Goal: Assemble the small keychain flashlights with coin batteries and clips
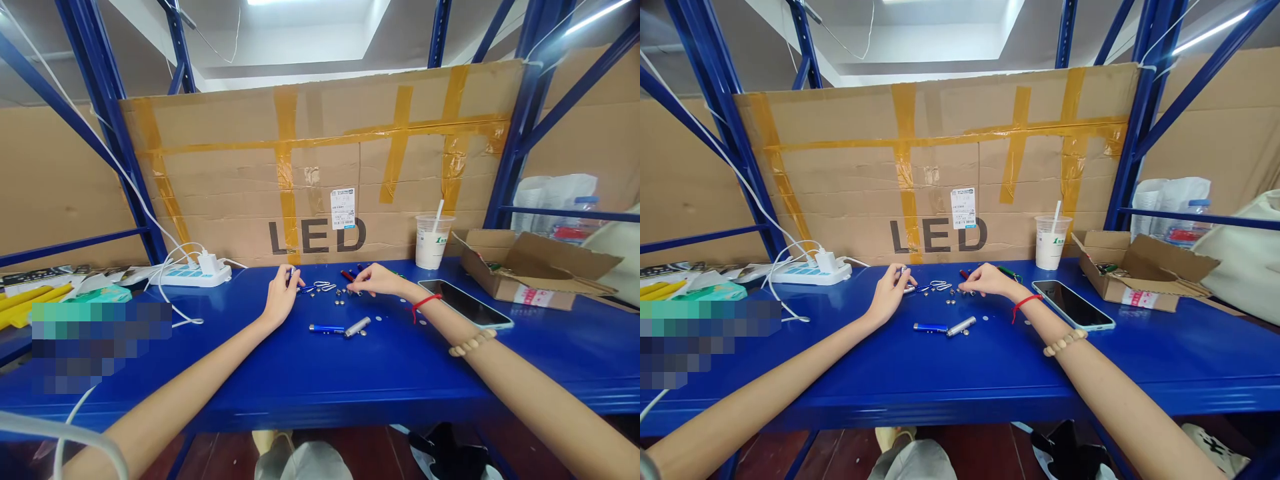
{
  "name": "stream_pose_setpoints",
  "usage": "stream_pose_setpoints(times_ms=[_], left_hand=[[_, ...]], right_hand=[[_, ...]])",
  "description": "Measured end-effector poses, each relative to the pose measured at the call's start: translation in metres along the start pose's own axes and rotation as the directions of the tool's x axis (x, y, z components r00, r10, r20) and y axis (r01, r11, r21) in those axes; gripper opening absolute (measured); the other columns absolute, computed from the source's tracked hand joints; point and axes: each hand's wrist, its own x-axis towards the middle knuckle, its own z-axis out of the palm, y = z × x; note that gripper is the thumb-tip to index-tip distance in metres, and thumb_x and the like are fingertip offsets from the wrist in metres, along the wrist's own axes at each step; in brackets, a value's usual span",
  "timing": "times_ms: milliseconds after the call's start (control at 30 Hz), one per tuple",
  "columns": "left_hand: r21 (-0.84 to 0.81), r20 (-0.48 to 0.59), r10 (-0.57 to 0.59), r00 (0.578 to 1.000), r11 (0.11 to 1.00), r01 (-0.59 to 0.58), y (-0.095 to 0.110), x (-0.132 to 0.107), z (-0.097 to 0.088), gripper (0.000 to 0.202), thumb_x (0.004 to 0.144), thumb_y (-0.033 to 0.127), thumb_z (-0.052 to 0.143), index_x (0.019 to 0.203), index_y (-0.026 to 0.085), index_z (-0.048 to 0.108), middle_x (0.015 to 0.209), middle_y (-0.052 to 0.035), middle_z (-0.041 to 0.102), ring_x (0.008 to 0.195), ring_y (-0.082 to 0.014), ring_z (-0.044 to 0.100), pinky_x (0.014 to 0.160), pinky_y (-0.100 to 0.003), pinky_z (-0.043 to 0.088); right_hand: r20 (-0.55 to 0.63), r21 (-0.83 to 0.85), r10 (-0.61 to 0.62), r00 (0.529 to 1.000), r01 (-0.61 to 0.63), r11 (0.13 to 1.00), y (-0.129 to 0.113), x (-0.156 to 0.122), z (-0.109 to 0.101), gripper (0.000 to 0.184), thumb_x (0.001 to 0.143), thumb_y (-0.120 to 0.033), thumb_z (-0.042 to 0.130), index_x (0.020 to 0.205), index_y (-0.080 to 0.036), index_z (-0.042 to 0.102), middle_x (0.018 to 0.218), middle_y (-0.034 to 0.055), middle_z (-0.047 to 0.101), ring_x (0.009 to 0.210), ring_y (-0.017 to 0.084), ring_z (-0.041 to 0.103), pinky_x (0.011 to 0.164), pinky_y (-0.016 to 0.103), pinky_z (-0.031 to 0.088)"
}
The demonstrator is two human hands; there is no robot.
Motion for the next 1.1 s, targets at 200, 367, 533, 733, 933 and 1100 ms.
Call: stream_pose_setpoints(times_ms=[200, 367, 533, 733, 933, 1100], left_hand=[[0.061, 0.046, 0.096, 0.994, 0.993, -0.098, 0.004, -0.001, -0.001, 0.015, 0.087, 0.035, 0.040, 0.081, 0.021, 0.039, 0.073, 0.0010, 0.067, 0.068, -0.0133, 0.059, 0.070, -0.024, 0.041], [0.094, 0.139, 0.111, 0.984, 0.988, -0.125, -0.003, 0.001, 0.002, 0.021, 0.085, 0.037, 0.045, 0.076, 0.019, 0.051, 0.078, -0.0013, 0.068, 0.075, -0.0154, 0.061, 0.068, -0.023, 0.041], [0.334, 0.154, 0.214, 0.964, 0.908, -0.255, -0.009, 0.007, 0.000, 0.029, 0.086, 0.041, 0.044, 0.074, 0.018, 0.058, 0.072, -0.0018, 0.063, 0.071, -0.0170, 0.056, 0.065, -0.025, 0.039], [0.483, 0.253, 0.396, 0.883, 0.739, -0.470, 0.010, 0.002, -0.003, 0.028, 0.087, 0.036, 0.046, 0.079, 0.014, 0.062, 0.084, -0.0070, 0.064, 0.082, -0.0184, 0.054, 0.077, -0.029, 0.038], [0.516, 0.306, 0.466, 0.830, 0.652, -0.556, 0.016, -0.007, -0.001, 0.034, 0.089, 0.033, 0.038, 0.076, 0.014, 0.062, 0.083, -0.0078, 0.061, 0.084, -0.0188, 0.053, 0.079, -0.031, 0.037], [0.546, 0.385, 0.469, 0.795, 0.578, -0.606, 0.005, -0.009, -0.003, 0.034, 0.089, 0.034, 0.039, 0.080, 0.013, 0.064, 0.089, -0.0097, 0.060, 0.090, -0.0208, 0.052, 0.080, -0.032, 0.038]], right_hand=[[0.001, -0.199, -0.047, 0.999, 0.046, 0.979, 0.004, 0.000, -0.001, 0.044, 0.062, -0.060, 0.061, 0.065, -0.017, 0.072, 0.056, 0.0009, 0.061, 0.046, 0.008, 0.044, 0.047, 0.022, 0.035], [-0.211, -0.321, -0.073, 0.975, 0.002, 0.947, 0.016, 0.005, -0.009, 0.045, 0.070, -0.061, 0.052, 0.076, -0.021, 0.072, 0.068, 0.0019, 0.067, 0.054, 0.012, 0.054, 0.050, 0.023, 0.035], [-0.119, -0.489, -0.144, 0.982, 0.068, 0.869, 0.025, 0.005, -0.009, 0.034, 0.072, -0.054, 0.055, 0.075, -0.026, 0.072, 0.079, 0.0005, 0.070, 0.072, 0.016, 0.060, 0.054, 0.022, 0.035], [-0.037, -0.469, -0.146, 0.989, 0.112, 0.876, 0.026, 0.008, 0.000, 0.034, 0.076, -0.051, 0.051, 0.082, -0.024, 0.071, 0.084, 0.0005, 0.070, 0.067, 0.014, 0.061, 0.054, 0.021, 0.038], [-0.177, -0.546, -0.127, 0.976, 0.011, 0.838, 0.038, 0.011, 0.000, 0.034, 0.073, -0.054, 0.053, 0.078, -0.025, 0.070, 0.084, 0.0019, 0.070, 0.069, 0.018, 0.062, 0.055, 0.024, 0.042], [-0.176, -0.533, -0.171, 0.970, 0.052, 0.845, 0.036, 0.007, 0.000, 0.040, 0.079, -0.055, 0.045, 0.089, -0.026, 0.070, 0.092, 0.0034, 0.069, 0.069, 0.018, 0.063, 0.058, 0.025, 0.045]])
